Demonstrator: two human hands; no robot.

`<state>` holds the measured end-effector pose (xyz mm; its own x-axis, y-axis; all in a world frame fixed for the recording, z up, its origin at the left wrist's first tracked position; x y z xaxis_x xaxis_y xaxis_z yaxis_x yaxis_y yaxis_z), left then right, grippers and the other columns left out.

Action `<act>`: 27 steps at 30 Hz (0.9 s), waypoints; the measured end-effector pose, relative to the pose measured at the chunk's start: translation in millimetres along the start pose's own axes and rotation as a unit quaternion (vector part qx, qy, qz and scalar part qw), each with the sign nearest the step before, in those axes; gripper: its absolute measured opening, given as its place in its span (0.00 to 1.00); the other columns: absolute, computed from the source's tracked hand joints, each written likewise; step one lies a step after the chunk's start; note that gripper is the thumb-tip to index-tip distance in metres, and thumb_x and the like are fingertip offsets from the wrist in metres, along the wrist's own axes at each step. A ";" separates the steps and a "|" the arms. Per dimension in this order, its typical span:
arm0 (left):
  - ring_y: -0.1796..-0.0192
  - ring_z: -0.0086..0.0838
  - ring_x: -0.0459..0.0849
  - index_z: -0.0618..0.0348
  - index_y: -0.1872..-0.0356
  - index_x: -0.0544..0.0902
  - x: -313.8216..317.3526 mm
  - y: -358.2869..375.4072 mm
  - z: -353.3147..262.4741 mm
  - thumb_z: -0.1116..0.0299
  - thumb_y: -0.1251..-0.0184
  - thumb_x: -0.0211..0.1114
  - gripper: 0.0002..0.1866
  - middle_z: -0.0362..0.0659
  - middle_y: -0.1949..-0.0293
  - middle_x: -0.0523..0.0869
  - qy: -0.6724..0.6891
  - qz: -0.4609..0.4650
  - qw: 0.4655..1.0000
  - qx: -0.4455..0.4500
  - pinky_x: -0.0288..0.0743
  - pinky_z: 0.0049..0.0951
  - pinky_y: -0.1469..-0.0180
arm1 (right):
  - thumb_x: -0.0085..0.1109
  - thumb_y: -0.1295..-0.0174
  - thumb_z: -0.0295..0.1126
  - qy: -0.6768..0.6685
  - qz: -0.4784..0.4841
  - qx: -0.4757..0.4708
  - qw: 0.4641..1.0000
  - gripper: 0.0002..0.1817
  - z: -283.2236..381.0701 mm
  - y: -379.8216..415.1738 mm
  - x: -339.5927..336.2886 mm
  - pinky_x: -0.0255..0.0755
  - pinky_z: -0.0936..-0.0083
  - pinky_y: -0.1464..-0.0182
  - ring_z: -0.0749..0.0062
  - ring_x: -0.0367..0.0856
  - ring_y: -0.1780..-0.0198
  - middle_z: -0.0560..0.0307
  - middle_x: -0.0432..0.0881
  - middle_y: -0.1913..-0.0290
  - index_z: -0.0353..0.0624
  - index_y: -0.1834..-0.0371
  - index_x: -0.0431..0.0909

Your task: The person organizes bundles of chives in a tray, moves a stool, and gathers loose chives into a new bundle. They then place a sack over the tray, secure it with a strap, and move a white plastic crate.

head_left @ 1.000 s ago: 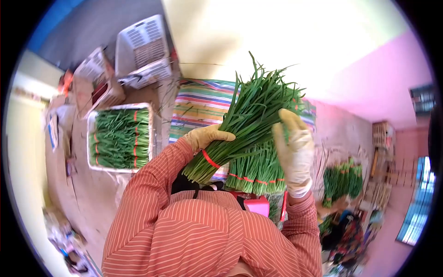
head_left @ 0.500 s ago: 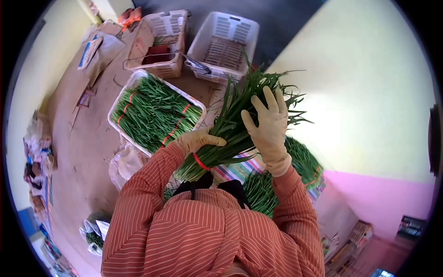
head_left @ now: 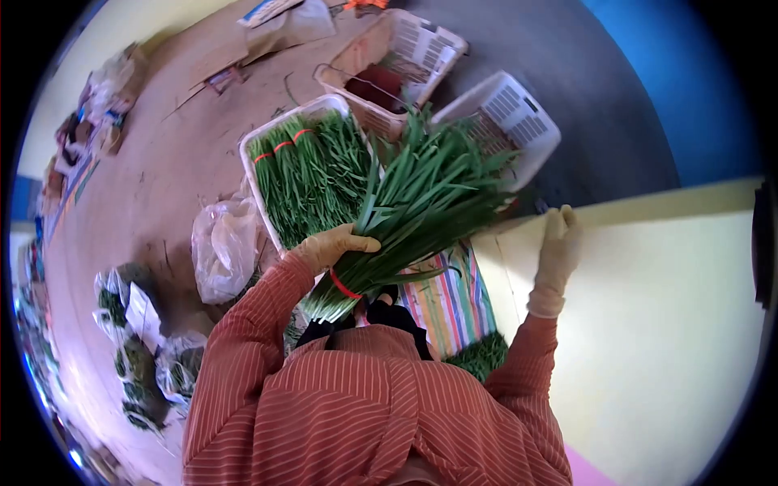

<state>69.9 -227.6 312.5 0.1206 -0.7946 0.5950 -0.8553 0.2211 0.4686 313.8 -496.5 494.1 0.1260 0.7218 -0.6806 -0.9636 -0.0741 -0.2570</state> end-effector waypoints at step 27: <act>0.48 0.26 0.85 0.58 0.38 0.78 -118.7 137.0 -44.7 0.64 0.31 0.71 0.23 0.42 0.46 0.86 0.203 -0.326 0.869 0.312 0.81 0.29 0.43 | 0.68 0.36 0.27 -0.298 0.280 -0.264 0.874 0.36 330.2 71.0 204.3 0.74 0.77 0.53 0.80 0.75 0.58 0.62 0.80 0.57 0.42 0.25 0.66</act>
<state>-39.1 -77.7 335.2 0.7413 -0.3437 0.5765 -0.6306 -0.6507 0.4230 193.2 -127.1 563.4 -0.6267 0.6890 -0.3640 -0.5722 -0.7240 -0.3853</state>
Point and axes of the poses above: each hand's wrist, its own y-axis away from the middle knuckle, its own x-axis out of the palm, z = x × y, the point moved 10 cm from there along -y, towards the middle knuckle
